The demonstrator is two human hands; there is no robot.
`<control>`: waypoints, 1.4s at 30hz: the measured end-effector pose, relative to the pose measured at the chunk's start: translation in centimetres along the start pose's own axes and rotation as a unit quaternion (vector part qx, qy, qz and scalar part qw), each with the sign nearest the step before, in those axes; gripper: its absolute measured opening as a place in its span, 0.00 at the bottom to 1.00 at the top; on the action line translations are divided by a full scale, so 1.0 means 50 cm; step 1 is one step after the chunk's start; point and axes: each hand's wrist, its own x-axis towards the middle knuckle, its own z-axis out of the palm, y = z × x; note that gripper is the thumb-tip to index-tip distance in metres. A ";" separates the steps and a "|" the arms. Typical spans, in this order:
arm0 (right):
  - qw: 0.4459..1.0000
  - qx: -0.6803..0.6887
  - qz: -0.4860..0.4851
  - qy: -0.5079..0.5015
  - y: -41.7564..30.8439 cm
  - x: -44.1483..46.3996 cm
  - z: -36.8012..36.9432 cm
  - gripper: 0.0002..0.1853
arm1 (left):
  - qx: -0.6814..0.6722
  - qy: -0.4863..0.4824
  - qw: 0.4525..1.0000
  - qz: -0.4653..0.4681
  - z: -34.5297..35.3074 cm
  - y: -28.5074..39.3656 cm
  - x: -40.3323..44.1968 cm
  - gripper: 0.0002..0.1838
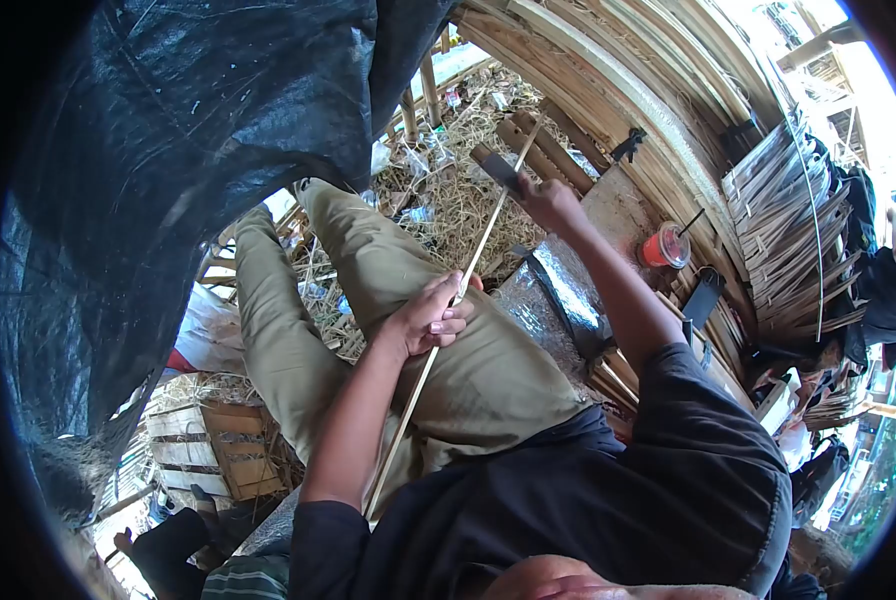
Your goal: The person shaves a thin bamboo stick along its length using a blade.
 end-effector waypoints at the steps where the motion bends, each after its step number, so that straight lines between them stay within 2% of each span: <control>1: 0.998 0.018 0.012 -0.051 -0.042 -0.038 -0.010 0.40 | 0.003 0.003 1.000 0.001 0.002 0.001 -0.001 0.17; 2: 0.994 0.035 0.026 -0.102 -0.088 -0.079 -0.023 0.39 | 0.004 0.007 1.000 0.001 0.003 -0.001 -0.002 0.17; 3: 0.998 0.000 -0.008 -0.062 -0.091 -0.100 -0.006 0.40 | 0.004 0.008 1.000 0.005 0.004 -0.005 -0.003 0.17; 5: 0.995 0.016 -0.020 -0.097 -0.093 -0.091 -0.032 0.43 | 0.005 0.009 1.000 0.015 0.004 -0.010 0.000 0.16; 7: 0.999 0.025 0.020 -0.025 -0.066 -0.046 -0.025 0.44 | 0.000 0.009 1.000 0.016 0.008 -0.004 0.000 0.16; 8: 0.999 0.028 0.039 0.012 -0.057 -0.039 -0.018 0.41 | -0.005 0.010 1.000 0.013 0.009 -0.005 -0.003 0.16; 12: 0.995 -0.006 -0.088 0.050 -0.087 -0.136 0.041 0.37 | 0.000 0.015 1.000 0.014 0.008 -0.004 -0.006 0.17; 15: 0.990 -0.011 -0.104 0.099 -0.035 -0.084 0.056 0.36 | -0.001 0.010 1.000 0.017 0.008 -0.008 -0.007 0.17; 16: 0.998 0.030 -0.048 0.042 -0.067 -0.098 0.002 0.35 | 0.004 0.007 1.000 0.018 0.007 -0.006 -0.002 0.17; 19: 0.995 -0.030 -0.029 0.094 -0.084 -0.120 0.033 0.35 | 0.011 0.022 1.000 0.017 0.010 0.001 0.002 0.19; 20: 0.996 -0.026 -0.077 0.022 -0.096 -0.146 0.041 0.37 | 0.010 0.033 0.999 0.011 0.011 -0.003 -0.001 0.19; 21: 0.997 -0.016 -0.066 0.047 -0.114 -0.170 0.056 0.38 | 0.007 0.032 0.999 0.014 0.009 -0.007 -0.006 0.19; 23: 0.997 0.046 -0.052 -0.016 -0.128 -0.192 0.035 0.41 | 0.004 0.028 0.999 0.025 0.002 -0.006 -0.007 0.20; 26: 0.999 -0.005 -0.049 -0.023 -0.129 -0.192 0.026 0.42 | 0.028 0.050 0.998 0.022 0.007 -0.008 0.000 0.20; 28: 0.995 0.058 0.003 -0.084 -0.136 -0.197 0.013 0.43 | 0.035 0.041 0.998 0.028 0.005 -0.010 0.001 0.20; 30: 0.985 0.088 0.074 -0.131 -0.153 -0.204 -0.007 0.44 | 0.035 0.032 0.999 0.024 0.009 -0.008 -0.002 0.19; 33: 0.964 0.179 0.083 -0.178 -0.133 -0.204 -0.002 0.44 | 0.038 0.034 0.998 0.025 0.016 -0.007 -0.004 0.18; 34: 0.950 0.188 0.102 -0.228 -0.130 -0.206 -0.014 0.42 | 0.039 0.039 0.998 0.027 0.018 -0.008 -0.003 0.17; 37: 0.921 0.222 0.051 -0.316 -0.149 -0.252 -0.021 0.40 | 0.050 0.106 0.993 0.026 0.015 -0.007 0.020 0.16; 38: 0.913 0.229 0.100 -0.321 -0.200 -0.291 -0.072 0.38 | 0.049 0.103 0.993 0.021 0.014 -0.006 0.020 0.16; 41: 0.916 0.287 0.081 -0.270 -0.235 -0.317 -0.138 0.35 | 0.041 0.050 0.997 0.033 0.015 0.000 0.004 0.17; 42: 0.930 0.310 0.057 -0.190 -0.243 -0.327 -0.162 0.33 | 0.040 0.059 0.997 0.039 0.008 -0.003 0.003 0.18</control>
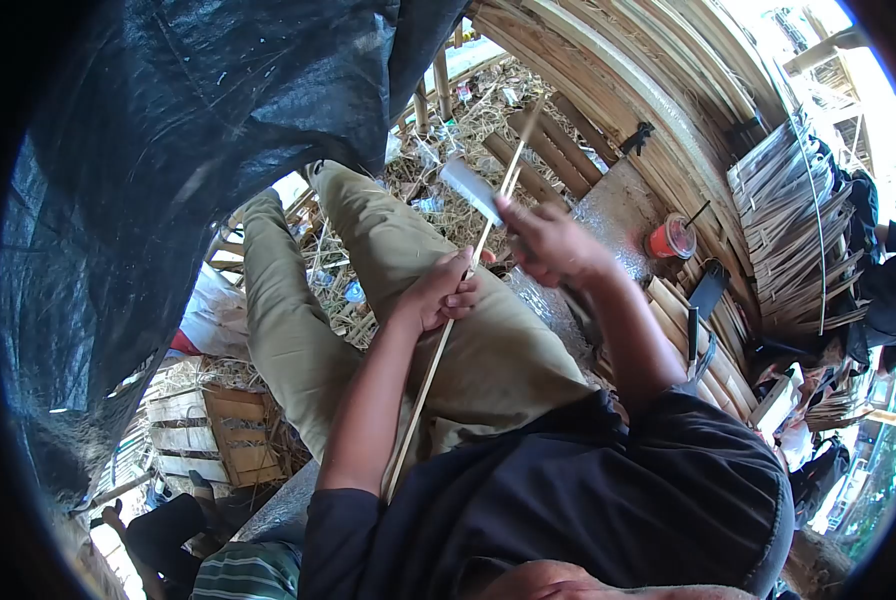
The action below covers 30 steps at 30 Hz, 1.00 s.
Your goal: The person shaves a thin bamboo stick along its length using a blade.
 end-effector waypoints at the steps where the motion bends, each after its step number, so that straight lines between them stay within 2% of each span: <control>1: 0.999 0.005 -0.044 -0.015 -0.008 0.003 -0.030 0.32 | -0.012 -0.006 1.000 -0.001 -0.006 -0.003 -0.001 0.18; 2: 0.997 0.030 -0.062 0.034 -0.021 -0.004 -0.049 0.32 | -0.023 -0.013 1.000 -0.001 -0.010 -0.003 0.000 0.18; 3: 0.990 0.066 -0.122 0.038 -0.043 -0.018 -0.070 0.32 | -0.034 -0.021 0.999 0.000 -0.013 -0.002 0.001 0.18; 5: 0.977 0.139 -0.159 0.010 -0.026 0.029 -0.137 0.35 | -0.041 -0.023 0.999 0.000 -0.013 -0.003 0.005 0.17; 8: 0.978 0.166 -0.111 0.065 0.019 0.181 -0.190 0.40 | -0.031 -0.023 0.999 0.007 -0.017 -0.011 0.012 0.16; 9: 0.978 0.020 -0.073 0.193 0.021 0.209 -0.181 0.41 | -0.022 -0.023 0.999 0.010 -0.018 -0.012 0.016 0.16; 11: 0.943 -0.229 0.028 0.241 0.086 0.289 -0.229 0.40 | -0.018 -0.022 1.000 -0.006 -0.017 -0.016 0.011 0.17; 12: 0.947 -0.201 0.029 0.251 0.106 0.301 -0.237 0.40 | -0.005 -0.015 1.000 -0.014 -0.013 -0.015 0.005 0.17; 14: 0.954 -0.142 0.044 0.262 0.158 0.297 -0.222 0.39 | 0.023 -0.005 0.999 -0.035 -0.004 -0.010 -0.007 0.18; 17: 0.958 -0.123 0.037 0.255 0.180 0.284 -0.208 0.40 | 0.054 -0.001 0.998 -0.040 0.008 -0.009 -0.010 0.18; 18: 0.958 -0.119 0.004 0.262 0.179 0.279 -0.204 0.42 | 0.038 -0.010 0.998 -0.052 0.008 -0.006 -0.009 0.19; 21: 0.922 -0.248 -0.100 0.279 0.186 0.321 -0.206 0.44 | 0.039 -0.021 0.998 -0.050 0.004 0.000 -0.006 0.17; 22: 0.937 -0.238 -0.067 0.248 0.174 0.336 -0.207 0.46 | 0.058 0.008 0.997 -0.056 0.008 0.000 -0.001 0.18; 25: 0.931 -0.288 0.036 0.223 0.150 0.371 -0.202 0.45 | 0.085 0.023 0.995 -0.050 0.037 0.014 -0.010 0.21; 26: 0.921 -0.305 0.002 0.241 0.163 0.388 -0.198 0.43 | 0.094 0.029 0.995 -0.035 0.042 0.016 -0.012 0.21; 30: 0.927 -0.304 -0.026 0.217 0.158 0.384 -0.191 0.40 | 0.125 0.055 0.990 0.024 0.051 0.003 -0.011 0.19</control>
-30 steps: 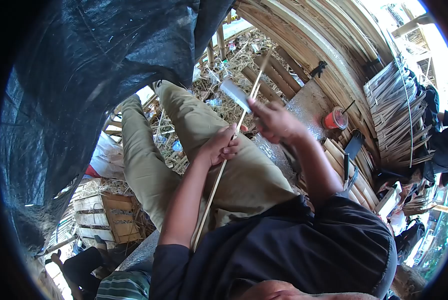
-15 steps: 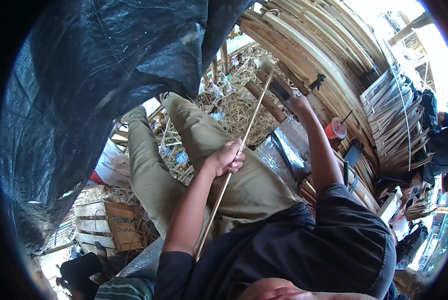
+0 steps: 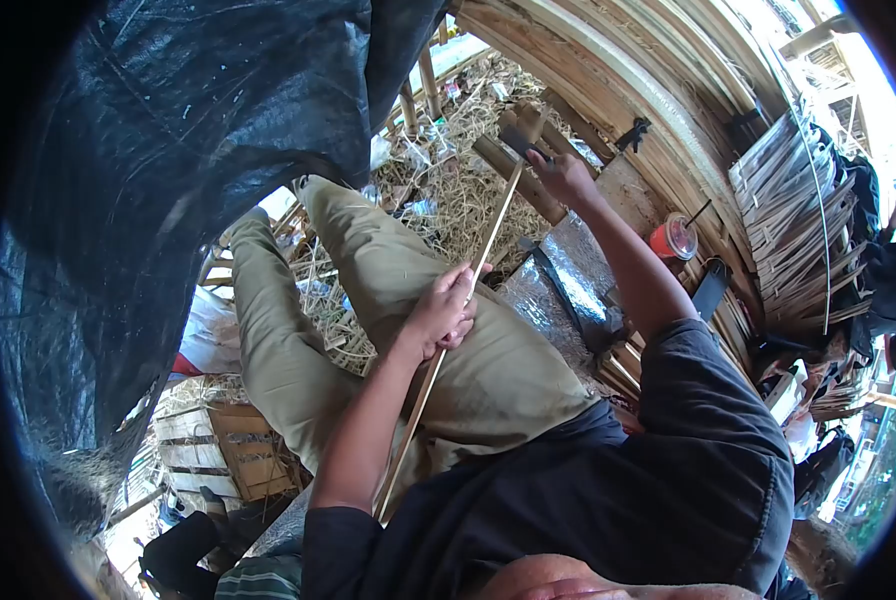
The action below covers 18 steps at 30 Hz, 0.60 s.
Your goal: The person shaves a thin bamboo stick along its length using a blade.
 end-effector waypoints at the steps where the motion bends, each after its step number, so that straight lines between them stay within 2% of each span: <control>1: 1.000 0.000 -0.008 -0.007 -0.001 -0.002 0.002 0.40 | 0.005 0.010 1.000 0.015 0.001 -0.004 0.001 0.18; 4: 1.000 0.021 -0.010 -0.021 -0.007 -0.033 -0.013 0.41 | 0.005 -0.002 1.000 0.024 0.002 -0.003 0.002 0.22; 7: 1.000 -0.002 0.011 -0.019 0.019 -0.020 0.036 0.43 | -0.035 -0.019 0.999 0.008 -0.010 -0.002 0.006 0.22; 8: 0.999 -0.008 -0.025 0.024 0.033 -0.017 0.052 0.44 | -0.035 -0.021 0.999 0.012 -0.007 -0.004 0.006 0.23; 11: 1.000 0.012 -0.013 -0.011 0.008 -0.040 0.020 0.43 | -0.060 -0.036 0.998 0.008 -0.010 -0.005 -0.001 0.23; 15: 0.985 0.038 0.043 -0.160 -0.016 -0.074 0.015 0.43 | -0.069 -0.036 0.997 0.008 -0.011 -0.006 -0.001 0.23; 16: 0.996 -0.005 -0.030 -0.080 -0.007 -0.069 0.045 0.43 | -0.069 -0.038 0.997 0.005 -0.015 -0.003 0.004 0.24; 18: 0.995 -0.030 -0.054 -0.073 0.023 -0.014 0.052 0.42 | -0.076 -0.038 0.996 -0.001 -0.012 -0.007 0.002 0.24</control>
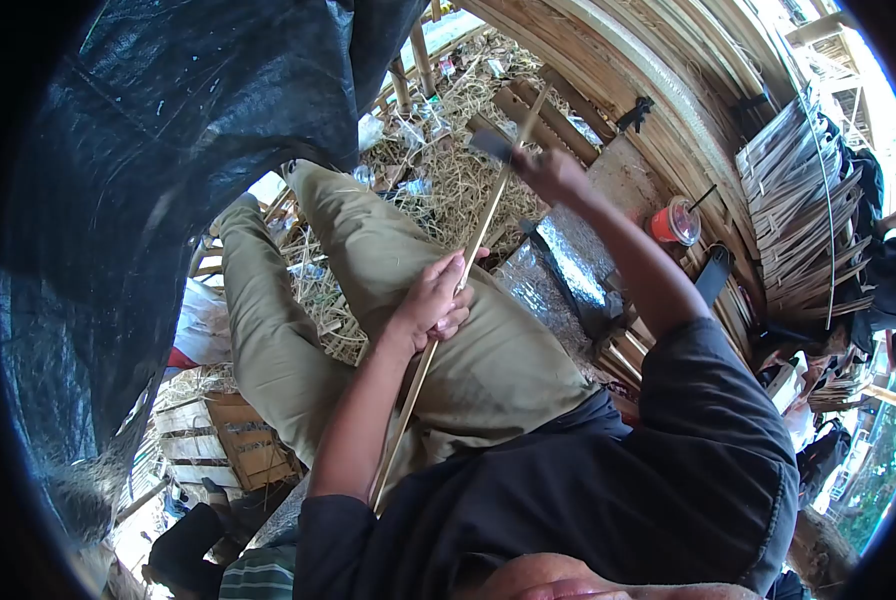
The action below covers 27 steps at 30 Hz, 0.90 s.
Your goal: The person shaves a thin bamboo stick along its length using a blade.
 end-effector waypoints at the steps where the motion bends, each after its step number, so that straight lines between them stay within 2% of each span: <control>1: 0.999 -0.001 0.029 0.036 -0.001 0.013 -0.011 0.42 | -0.003 0.002 1.000 0.000 0.005 0.000 -0.002 0.24; 2: 0.996 0.000 0.058 0.071 -0.003 0.026 -0.022 0.42 | -0.004 0.003 1.000 0.002 0.007 0.002 -0.002 0.24; 7: 0.999 0.008 -0.039 -0.024 -0.062 -0.067 0.010 0.42 | 0.003 -0.004 1.000 -0.004 -0.001 0.005 0.000 0.24; 9: 0.999 -0.039 -0.021 0.002 -0.094 -0.107 -0.005 0.42 | -0.007 -0.011 1.000 -0.003 0.000 0.002 0.000 0.24; 12: 0.996 0.077 0.047 0.012 -0.076 -0.067 -0.025 0.43 | -0.024 -0.016 1.000 -0.006 -0.003 -0.002 0.000 0.24; 13: 0.996 0.041 0.070 0.033 -0.075 -0.057 -0.033 0.43 | -0.028 -0.018 0.999 -0.008 -0.004 0.000 0.000 0.24; 18: 0.991 0.025 0.057 0.117 -0.069 -0.100 0.000 0.40 | -0.046 -0.042 0.998 -0.016 -0.015 -0.004 -0.006 0.23; 22: 0.995 0.050 0.036 0.082 -0.060 -0.103 -0.015 0.41 | -0.056 -0.054 0.997 -0.025 -0.020 -0.012 -0.006 0.23; 27: 0.989 0.100 0.104 0.028 -0.043 -0.089 -0.004 0.42 | -0.056 -0.052 0.997 -0.027 -0.010 -0.007 -0.015 0.24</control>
